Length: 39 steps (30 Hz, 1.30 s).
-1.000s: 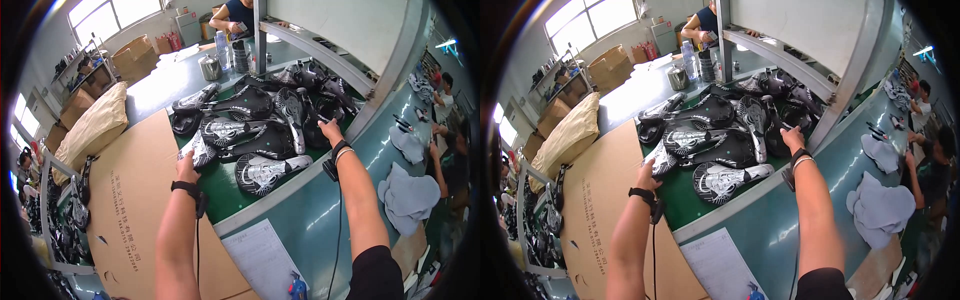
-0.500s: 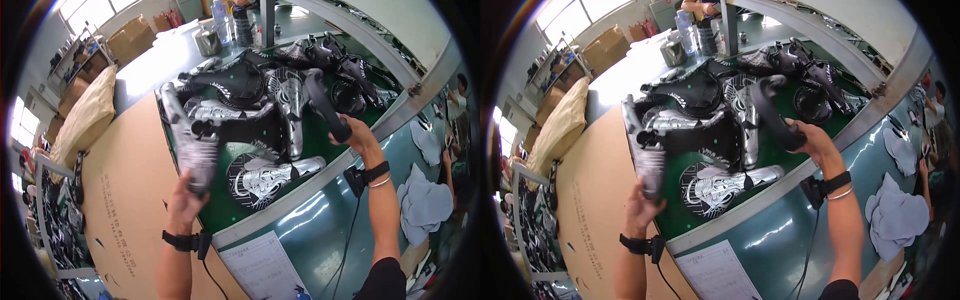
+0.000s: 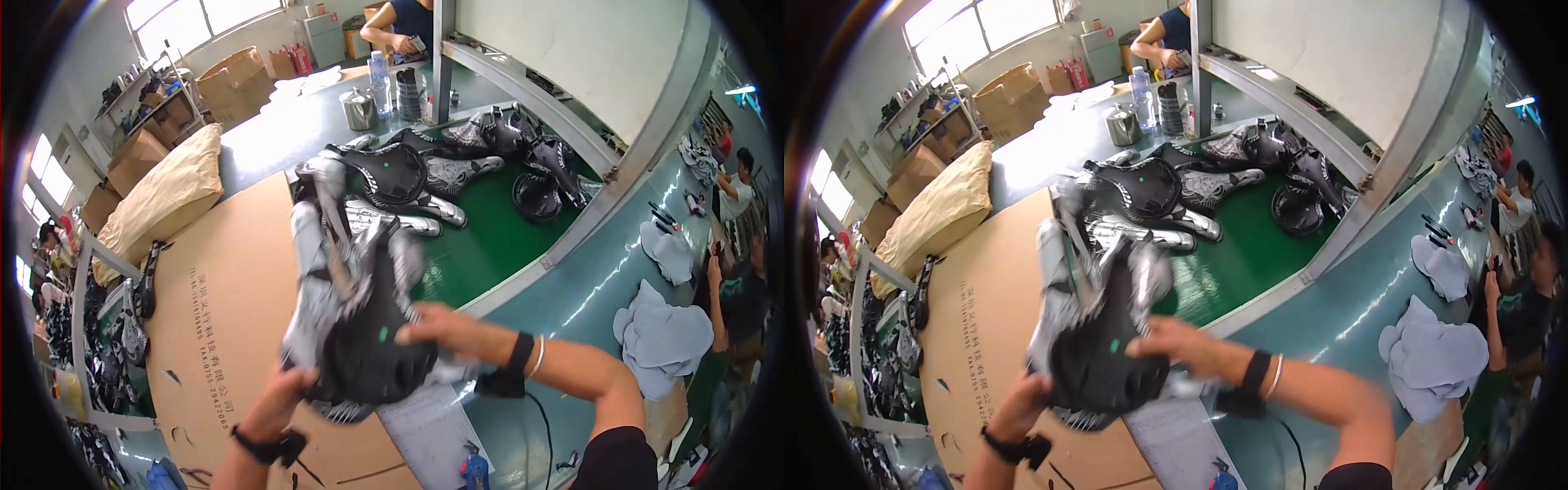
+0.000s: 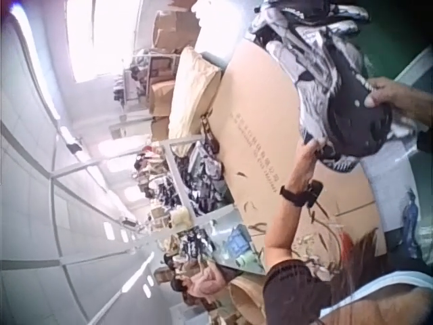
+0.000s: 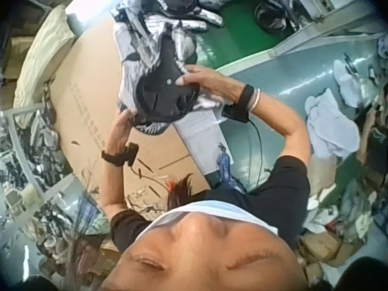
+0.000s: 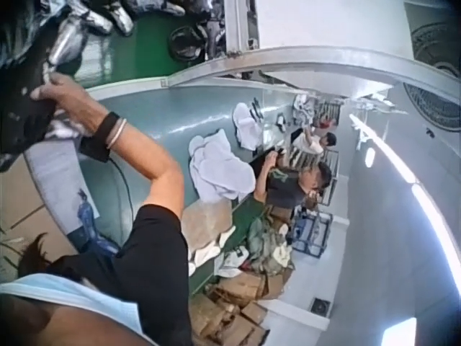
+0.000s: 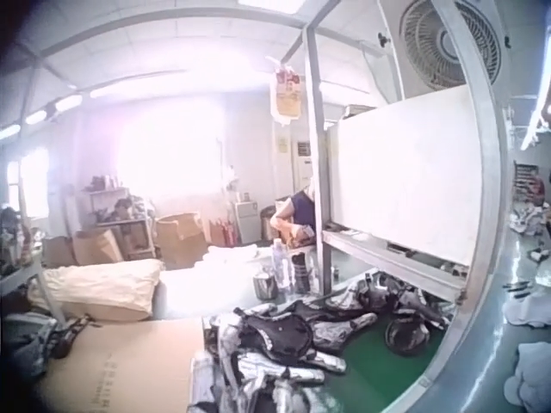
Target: The person trims excess material from the edges of bicycle seats using a utility knife. After finishing each seat, the person places it onto a pile on the assembly line and picks up another to repeat the process.
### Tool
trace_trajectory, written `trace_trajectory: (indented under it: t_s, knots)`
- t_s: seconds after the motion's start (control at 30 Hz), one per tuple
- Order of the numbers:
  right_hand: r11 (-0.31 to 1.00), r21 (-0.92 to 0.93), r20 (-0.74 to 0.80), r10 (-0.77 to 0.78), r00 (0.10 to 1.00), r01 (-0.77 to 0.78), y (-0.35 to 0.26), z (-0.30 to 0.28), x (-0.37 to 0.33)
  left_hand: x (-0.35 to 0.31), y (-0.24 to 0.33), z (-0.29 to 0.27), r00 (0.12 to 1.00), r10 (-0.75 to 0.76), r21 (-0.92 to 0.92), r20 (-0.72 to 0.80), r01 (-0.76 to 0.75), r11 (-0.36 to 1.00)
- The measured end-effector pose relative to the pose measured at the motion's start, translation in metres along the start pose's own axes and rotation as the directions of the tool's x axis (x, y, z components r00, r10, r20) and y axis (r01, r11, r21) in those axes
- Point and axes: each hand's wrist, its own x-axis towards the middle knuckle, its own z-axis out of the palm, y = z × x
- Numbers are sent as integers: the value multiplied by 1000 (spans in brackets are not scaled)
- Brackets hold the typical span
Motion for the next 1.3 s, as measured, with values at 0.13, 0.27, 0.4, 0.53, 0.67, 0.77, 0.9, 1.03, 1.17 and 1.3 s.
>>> trace_trajectory:
  t_s: [0.13,0.27,0.4,0.53,0.67,0.77,0.9,1.03,1.17,1.3]
  knots:
    - [953,-276,408,232,883,-123,64,78,-25,-148,29,-55,999,-41,231,-27,47,972]
    - [695,-693,525,307,794,190,53,115,-41,-213,14,-144,919,-391,584,-52,346,734]
    - [258,-911,408,438,801,323,-60,77,-76,-199,125,-80,974,-174,680,-147,228,697]
    - [63,-987,161,244,956,150,-217,33,-74,-134,275,9,958,244,737,154,-276,618]
    - [15,-994,-97,-502,859,-104,-266,-95,3,61,280,74,867,467,522,174,-483,703]
    - [-245,-928,-77,-613,786,-282,-212,-194,86,222,217,-11,813,579,700,61,-448,556]
    - [-58,-785,-454,-625,636,-617,-173,-242,136,325,123,16,861,328,613,-388,-24,790]
    - [118,-793,-483,-719,499,-597,-160,-295,185,411,80,-36,745,319,362,-586,-112,925]
    - [-47,-671,-326,-877,352,-740,-149,-317,208,434,72,-51,771,299,325,-562,-127,937]
    - [-276,-572,-77,-919,386,-772,-166,-343,214,409,80,-34,868,222,331,-445,-72,941]
